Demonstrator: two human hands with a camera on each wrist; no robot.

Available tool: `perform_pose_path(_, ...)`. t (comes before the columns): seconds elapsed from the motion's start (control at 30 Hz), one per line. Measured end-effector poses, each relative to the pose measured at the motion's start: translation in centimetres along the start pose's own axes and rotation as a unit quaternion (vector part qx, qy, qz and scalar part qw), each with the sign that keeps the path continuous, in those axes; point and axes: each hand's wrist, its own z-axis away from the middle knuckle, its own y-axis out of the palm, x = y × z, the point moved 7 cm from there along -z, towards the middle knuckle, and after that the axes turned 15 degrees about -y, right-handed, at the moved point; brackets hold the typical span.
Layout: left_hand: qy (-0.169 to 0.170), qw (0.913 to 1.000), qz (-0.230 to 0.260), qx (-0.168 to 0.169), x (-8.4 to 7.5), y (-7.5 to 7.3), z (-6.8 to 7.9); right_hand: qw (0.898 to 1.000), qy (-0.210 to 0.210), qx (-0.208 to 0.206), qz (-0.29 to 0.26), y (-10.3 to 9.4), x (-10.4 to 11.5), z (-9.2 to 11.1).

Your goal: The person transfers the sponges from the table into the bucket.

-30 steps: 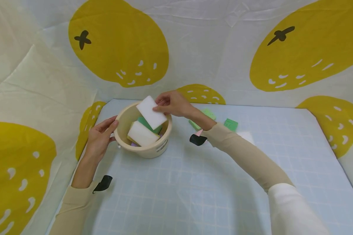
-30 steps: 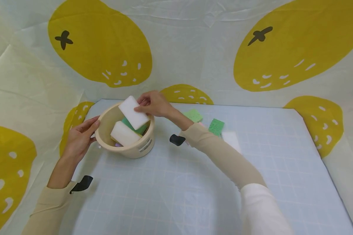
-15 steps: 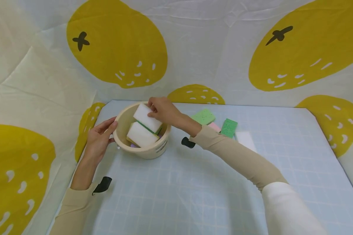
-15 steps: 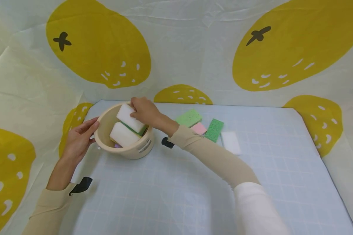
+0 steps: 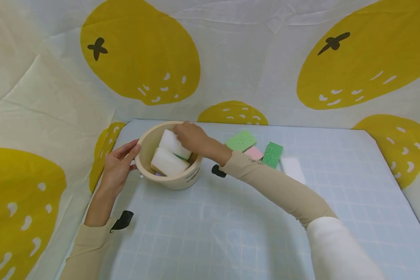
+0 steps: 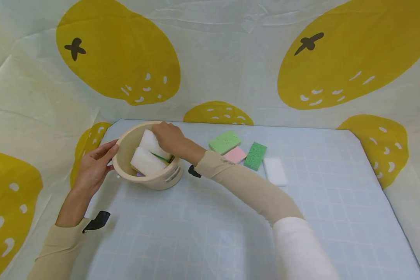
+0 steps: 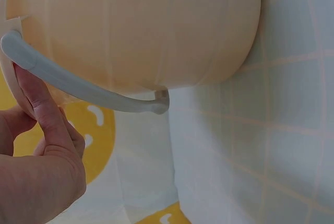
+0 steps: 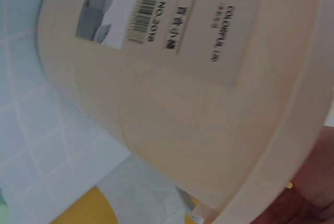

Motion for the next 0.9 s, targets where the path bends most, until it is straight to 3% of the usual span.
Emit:
perform_pose_path(0.13,-0.004,1.0,-0.003,-0.003,-0.1,0.1,0.1,0.997,-0.018,-0.007,0.069,0.1,0.3,-0.1)
perform_pose_path(0.27,-0.006,1.0,-0.006,-0.005,0.0,0.1,0.1,0.994,-0.043,-0.029,0.095,-0.2,0.4,0.0)
perform_pose_path(0.5,0.002,1.0,0.0,0.003,0.0,0.0,0.2,0.996,-0.065,-0.056,0.006,-1.5,-0.1,0.7)
perform_pose_path(0.63,0.008,0.9999,0.004,0.007,-0.1,-0.1,0.3,0.993,-0.079,-0.081,-0.046,-2.4,-0.8,1.3)
perform_pose_path(0.9,0.012,0.9998,0.008,0.013,-0.1,0.1,0.3,0.982,-0.061,-0.12,-0.129,-4.1,-3.0,3.4)
